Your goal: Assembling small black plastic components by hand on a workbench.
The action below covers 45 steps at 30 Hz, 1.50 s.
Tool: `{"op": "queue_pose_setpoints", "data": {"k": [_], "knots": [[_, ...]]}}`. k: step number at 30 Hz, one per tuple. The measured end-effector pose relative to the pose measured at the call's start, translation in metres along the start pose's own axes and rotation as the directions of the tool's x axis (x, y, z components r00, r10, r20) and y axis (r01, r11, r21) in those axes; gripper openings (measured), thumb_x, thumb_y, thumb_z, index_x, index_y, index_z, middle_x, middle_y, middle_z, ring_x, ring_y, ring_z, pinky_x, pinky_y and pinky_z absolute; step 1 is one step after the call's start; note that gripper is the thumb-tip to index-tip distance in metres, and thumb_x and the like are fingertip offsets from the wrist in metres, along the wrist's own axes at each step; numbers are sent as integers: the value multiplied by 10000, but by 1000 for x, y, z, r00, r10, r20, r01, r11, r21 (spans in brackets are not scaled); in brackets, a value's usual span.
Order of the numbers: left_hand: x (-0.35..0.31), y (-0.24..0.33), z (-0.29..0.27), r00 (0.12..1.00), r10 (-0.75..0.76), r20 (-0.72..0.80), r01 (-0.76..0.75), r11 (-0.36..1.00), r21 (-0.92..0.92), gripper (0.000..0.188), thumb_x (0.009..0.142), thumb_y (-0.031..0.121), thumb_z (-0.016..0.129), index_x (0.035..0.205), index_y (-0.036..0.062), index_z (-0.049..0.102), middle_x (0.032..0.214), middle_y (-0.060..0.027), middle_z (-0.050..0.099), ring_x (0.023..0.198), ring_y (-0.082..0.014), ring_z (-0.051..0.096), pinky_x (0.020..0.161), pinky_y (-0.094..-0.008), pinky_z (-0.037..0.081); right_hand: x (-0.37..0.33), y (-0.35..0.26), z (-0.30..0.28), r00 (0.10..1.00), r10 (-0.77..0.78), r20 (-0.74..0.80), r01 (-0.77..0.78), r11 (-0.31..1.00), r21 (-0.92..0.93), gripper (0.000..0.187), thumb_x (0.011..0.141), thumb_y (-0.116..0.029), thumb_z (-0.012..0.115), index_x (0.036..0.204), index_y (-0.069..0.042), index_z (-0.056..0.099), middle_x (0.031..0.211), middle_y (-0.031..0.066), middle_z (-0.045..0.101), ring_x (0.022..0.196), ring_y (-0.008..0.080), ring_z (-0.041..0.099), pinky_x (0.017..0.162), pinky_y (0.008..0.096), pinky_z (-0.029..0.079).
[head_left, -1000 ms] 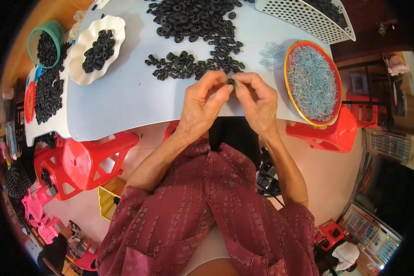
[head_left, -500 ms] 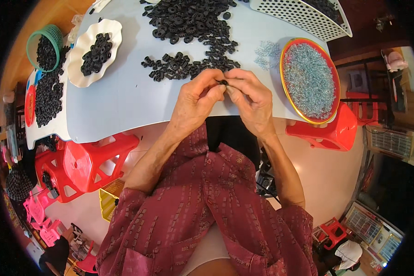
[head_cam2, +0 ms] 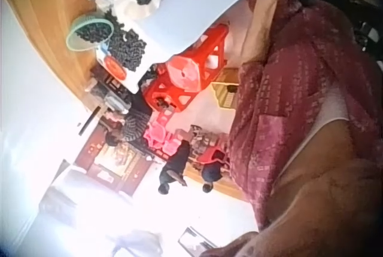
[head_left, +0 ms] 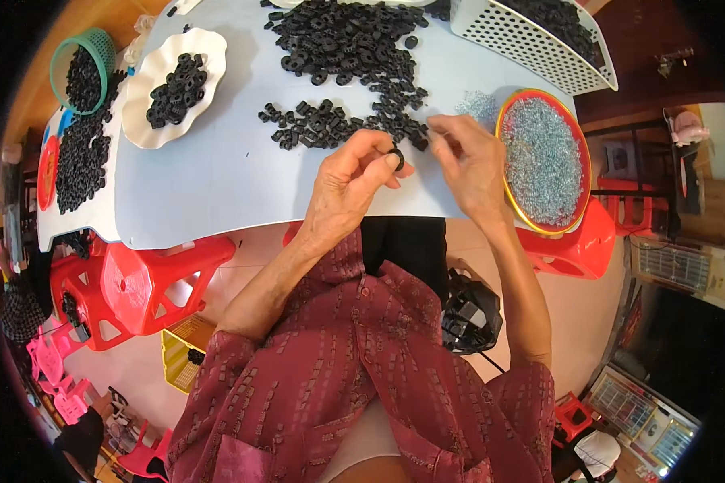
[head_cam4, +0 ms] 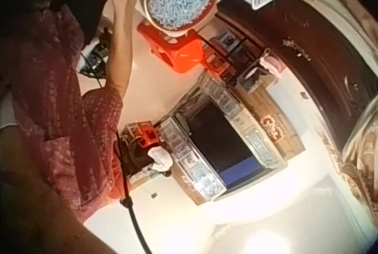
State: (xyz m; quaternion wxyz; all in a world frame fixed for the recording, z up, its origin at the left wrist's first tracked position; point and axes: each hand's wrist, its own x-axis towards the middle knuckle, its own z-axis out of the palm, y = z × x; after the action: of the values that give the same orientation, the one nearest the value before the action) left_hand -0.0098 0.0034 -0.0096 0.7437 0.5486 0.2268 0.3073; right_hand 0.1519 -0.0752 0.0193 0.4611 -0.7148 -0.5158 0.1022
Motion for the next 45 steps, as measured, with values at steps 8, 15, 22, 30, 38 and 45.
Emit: {"op": "queue_pose_setpoints", "data": {"k": [8, 15, 22, 30, 38, 45], "knots": [[-2, -5, -3, 999, 11, -31, -10, 999, 38, 209, 903, 97, 606, 1076, -14, 568, 806, -24, 576, 806, -103, 601, 681, -245, 465, 43, -2, 14, 995, -54, 88, 64, 992, -111, 134, 813, -23, 619, 937, -17, 671, 806, 158, 639, 631, 264, 629, 593, 336, 497], [-2, -7, -5, 998, 55, 13, -56, 982, 183, 209, 872, 69, 632, 1058, -17, 593, 765, -16, 521, 729, -89, 503, 660, -241, 441, 75, 11, 52, 920, -356, 162, 381, 909, -168, 210, 819, 5, 551, 990, -26, 670, 833, 126, 629, 649, 240, 581, 635, 309, 483], [-2, -3, -3, 998, 39, 40, -44, 990, 134, 198, 911, 65, 545, 1087, -25, 569, 890, -92, 676, 756, -104, 568, 715, -250, 476, 75, 19, 7, 985, -153, 75, 163, 977, -141, 180, 853, -39, 600, 1011, -39, 685, 769, 80, 663, 652, 92, 566, 590, 251, 463], [-3, -2, -2, 996, 55, 65, -70, 964, 255, 186, 908, 92, 551, 1058, -16, 573, 856, -85, 679, 776, -97, 583, 708, -244, 472, 55, 13, -57, 951, -70, 302, 203, 877, -435, 138, 770, -52, 629, 893, -31, 688, 830, 129, 682, 756, 277, 641, 703, 373, 504], [-4, -1, 1, 998, 34, 54, -46, 966, 256, 188, 910, 99, 556, 1061, -11, 578, 854, -79, 682, 763, -88, 573, 705, -244, 472, 35, 24, -40, 871, -250, 424, 479, 627, -615, 129, 735, -75, 667, 864, -81, 660, 793, 55, 636, 798, 249, 554, 753, 402, 402], [-4, -2, -1, 999, 40, 35, -47, 969, 244, 202, 919, 110, 552, 1077, -14, 579, 858, -79, 683, 747, -92, 569, 706, -248, 475, 36, 14, -38, 982, -106, 158, 152, 936, -318, 92, 772, -85, 665, 855, -45, 660, 743, 66, 649, 710, 192, 608, 659, 347, 458]]}}
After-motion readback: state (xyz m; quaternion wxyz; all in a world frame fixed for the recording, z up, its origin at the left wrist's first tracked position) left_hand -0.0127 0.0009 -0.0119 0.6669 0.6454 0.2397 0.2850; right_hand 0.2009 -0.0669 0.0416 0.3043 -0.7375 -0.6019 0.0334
